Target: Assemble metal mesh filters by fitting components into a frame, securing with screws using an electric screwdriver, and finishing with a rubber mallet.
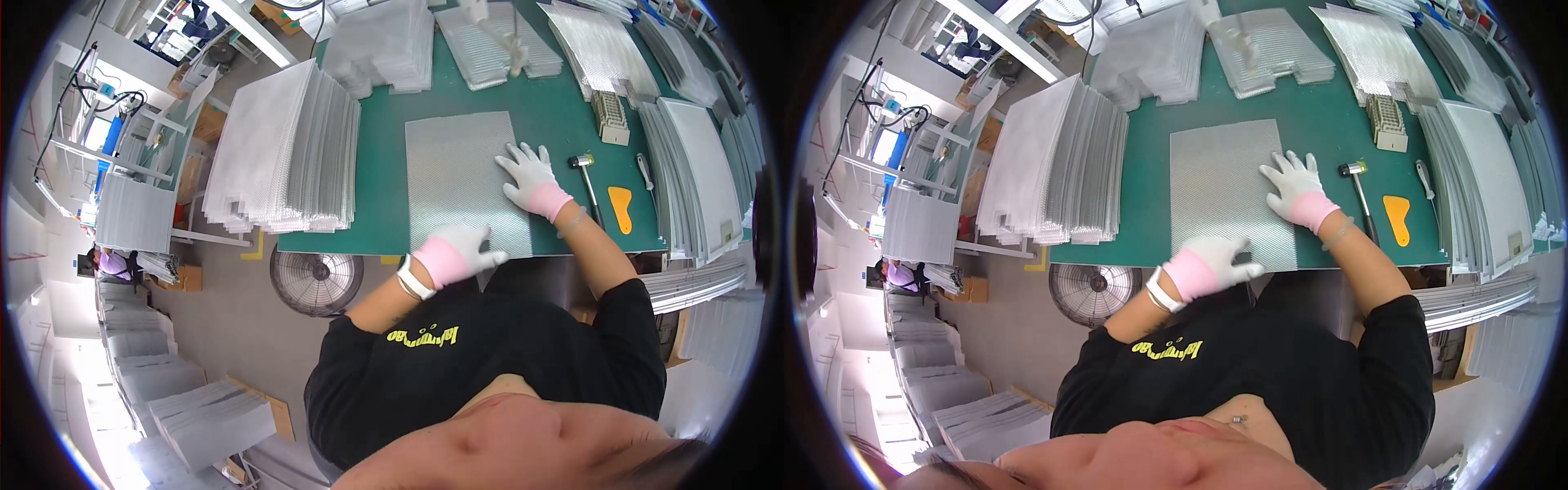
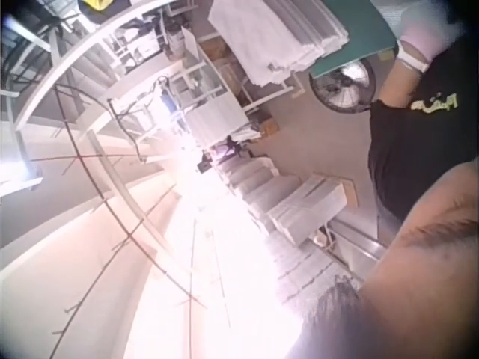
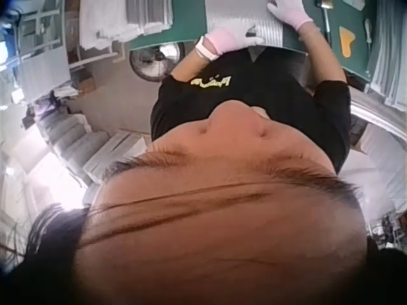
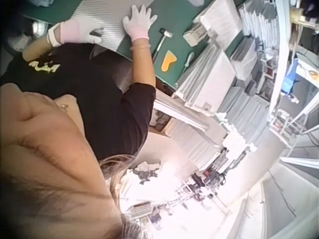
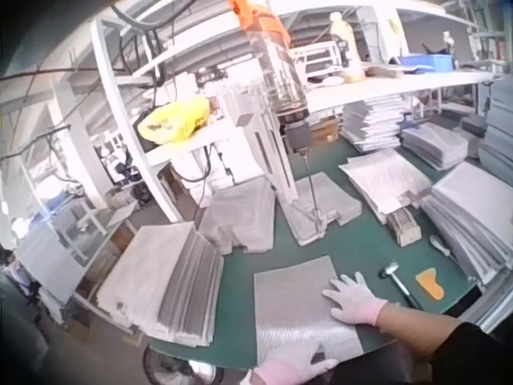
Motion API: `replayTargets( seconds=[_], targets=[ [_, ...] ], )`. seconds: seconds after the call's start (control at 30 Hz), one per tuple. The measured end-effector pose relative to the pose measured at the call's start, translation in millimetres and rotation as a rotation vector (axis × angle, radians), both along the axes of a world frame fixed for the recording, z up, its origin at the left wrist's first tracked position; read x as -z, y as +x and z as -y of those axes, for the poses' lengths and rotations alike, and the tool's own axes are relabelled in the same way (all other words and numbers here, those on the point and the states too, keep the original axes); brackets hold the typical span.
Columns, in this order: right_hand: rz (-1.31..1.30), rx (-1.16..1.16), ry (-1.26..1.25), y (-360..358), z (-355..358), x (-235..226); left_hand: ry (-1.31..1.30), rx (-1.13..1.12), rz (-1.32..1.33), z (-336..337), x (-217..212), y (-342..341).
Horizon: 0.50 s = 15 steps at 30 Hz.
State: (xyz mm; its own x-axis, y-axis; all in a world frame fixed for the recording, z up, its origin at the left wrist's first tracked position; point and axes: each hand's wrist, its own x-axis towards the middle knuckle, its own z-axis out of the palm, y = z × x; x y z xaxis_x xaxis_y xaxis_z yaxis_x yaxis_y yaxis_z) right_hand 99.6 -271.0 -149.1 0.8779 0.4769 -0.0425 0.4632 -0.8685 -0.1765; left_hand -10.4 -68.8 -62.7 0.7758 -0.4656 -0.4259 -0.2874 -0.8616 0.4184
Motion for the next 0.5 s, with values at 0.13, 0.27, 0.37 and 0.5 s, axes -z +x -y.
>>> replayTargets(
  seconds=[0.13, 0.27, 0.37, 0.5],
  targets=[
    [0.006, -0.029, -0.076, 29.8, -18.7, -29.8, -0.131, -0.191, 0.162, -51.3, 36.6, 66.8],
    [0.461, -0.205, 0.602, 122.6, -96.8, -38.0, 0.135, -0.200, 0.657, -70.6, 102.3, 97.4],
    [0.501, 0.036, 0.592, 217.8, -163.4, -52.7, 0.090, -0.170, 0.602, -67.0, 109.8, 104.0],
    [0.108, 0.368, 0.316, 268.5, -236.1, -94.7, 0.064, -0.179, 0.597, -71.8, 108.5, 105.0]
  ],
)
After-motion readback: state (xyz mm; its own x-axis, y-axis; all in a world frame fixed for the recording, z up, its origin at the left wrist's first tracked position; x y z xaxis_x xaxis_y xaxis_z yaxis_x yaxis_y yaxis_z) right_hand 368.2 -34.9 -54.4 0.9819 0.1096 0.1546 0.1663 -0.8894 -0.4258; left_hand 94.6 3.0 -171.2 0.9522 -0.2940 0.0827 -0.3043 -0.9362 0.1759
